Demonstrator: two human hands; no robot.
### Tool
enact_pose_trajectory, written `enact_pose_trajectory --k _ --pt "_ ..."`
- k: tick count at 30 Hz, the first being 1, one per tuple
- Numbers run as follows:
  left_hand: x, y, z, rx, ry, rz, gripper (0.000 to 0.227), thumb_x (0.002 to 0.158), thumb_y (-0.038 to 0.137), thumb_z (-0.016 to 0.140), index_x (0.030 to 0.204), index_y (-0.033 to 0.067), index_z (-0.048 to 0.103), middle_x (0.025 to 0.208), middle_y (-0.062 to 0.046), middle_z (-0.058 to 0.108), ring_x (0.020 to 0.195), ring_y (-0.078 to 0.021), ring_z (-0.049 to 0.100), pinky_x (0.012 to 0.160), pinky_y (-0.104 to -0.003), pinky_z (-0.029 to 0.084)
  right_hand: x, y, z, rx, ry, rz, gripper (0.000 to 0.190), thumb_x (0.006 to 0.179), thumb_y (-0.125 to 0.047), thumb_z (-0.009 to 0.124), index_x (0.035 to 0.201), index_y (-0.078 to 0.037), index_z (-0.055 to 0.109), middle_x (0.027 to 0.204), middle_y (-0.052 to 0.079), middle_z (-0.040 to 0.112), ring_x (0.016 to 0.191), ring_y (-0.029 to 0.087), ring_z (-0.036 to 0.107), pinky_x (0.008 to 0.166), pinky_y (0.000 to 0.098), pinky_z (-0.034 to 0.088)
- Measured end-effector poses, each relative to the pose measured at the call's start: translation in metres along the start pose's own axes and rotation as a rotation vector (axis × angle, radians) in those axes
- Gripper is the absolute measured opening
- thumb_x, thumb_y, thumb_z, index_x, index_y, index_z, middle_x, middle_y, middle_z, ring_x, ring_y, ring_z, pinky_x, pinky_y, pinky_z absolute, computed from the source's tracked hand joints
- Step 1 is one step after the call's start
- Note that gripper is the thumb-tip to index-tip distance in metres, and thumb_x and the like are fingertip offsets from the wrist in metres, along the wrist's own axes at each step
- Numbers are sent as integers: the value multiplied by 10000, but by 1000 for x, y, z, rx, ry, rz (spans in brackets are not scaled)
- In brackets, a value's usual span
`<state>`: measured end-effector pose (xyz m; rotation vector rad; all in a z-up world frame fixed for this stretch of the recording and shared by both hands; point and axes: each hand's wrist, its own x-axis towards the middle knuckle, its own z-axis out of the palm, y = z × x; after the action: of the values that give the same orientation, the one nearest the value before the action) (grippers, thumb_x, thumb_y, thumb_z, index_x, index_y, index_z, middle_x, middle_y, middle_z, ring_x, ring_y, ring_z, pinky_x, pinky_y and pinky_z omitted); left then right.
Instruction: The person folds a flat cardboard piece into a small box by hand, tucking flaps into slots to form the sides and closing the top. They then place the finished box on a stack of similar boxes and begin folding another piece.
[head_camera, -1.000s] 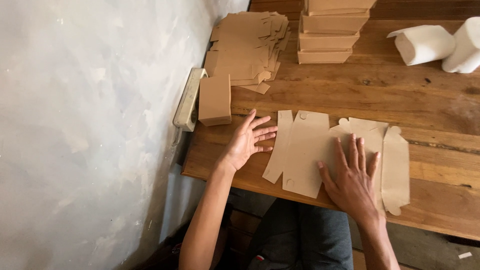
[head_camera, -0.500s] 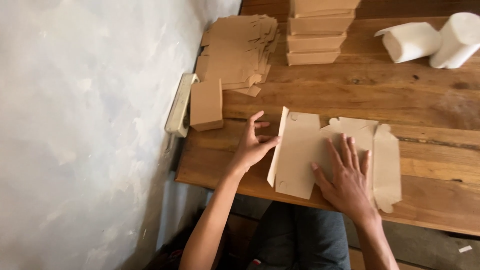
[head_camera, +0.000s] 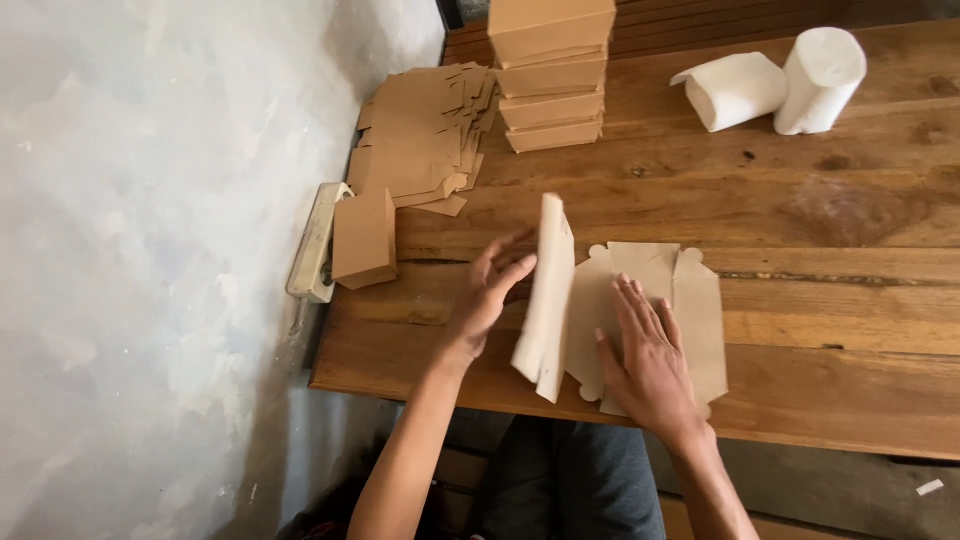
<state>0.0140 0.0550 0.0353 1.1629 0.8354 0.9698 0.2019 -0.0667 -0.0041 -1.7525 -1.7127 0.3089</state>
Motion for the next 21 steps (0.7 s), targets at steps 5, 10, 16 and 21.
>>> enact_pose_trajectory --k 5,10,16,21 --pt "-9 -4 29 309 -207 112 548 968 468 652 1383 111 625 1340 -179 651 1307 -344 573 1137 -548 400 -2 -12 -34 645 250 194 484 1015 -90 470 1491 -5 492 1523 244 494 1481 383 371 1220 555 263" --pt "-12 -30 25 919 -443 406 495 876 408 770 1320 210 680 1453 -66 606 1407 -389 488 1179 -676 219 -10 15 -39 1151 488 319 483 1002 -14 322 1451 54 488 1483 269 514 1501 385 401 1227 551 315" --pt "-26 -18 27 957 -464 405 628 816 489 793 1333 158 657 1521 -127 532 1470 -395 394 1221 -660 103 -11 16 -44 548 221 128 339 928 16 627 1243 -66 723 1369 153 671 1370 389 551 1143 570 390" --pt "-16 -23 14 1009 -508 401 879 749 534 814 1454 90 537 1612 -210 378 1510 -425 294 1234 -637 147 -19 10 -16 -180 -32 10 590 982 -473 563 1510 -212 526 1619 180 388 1548 378 261 1235 627 123"
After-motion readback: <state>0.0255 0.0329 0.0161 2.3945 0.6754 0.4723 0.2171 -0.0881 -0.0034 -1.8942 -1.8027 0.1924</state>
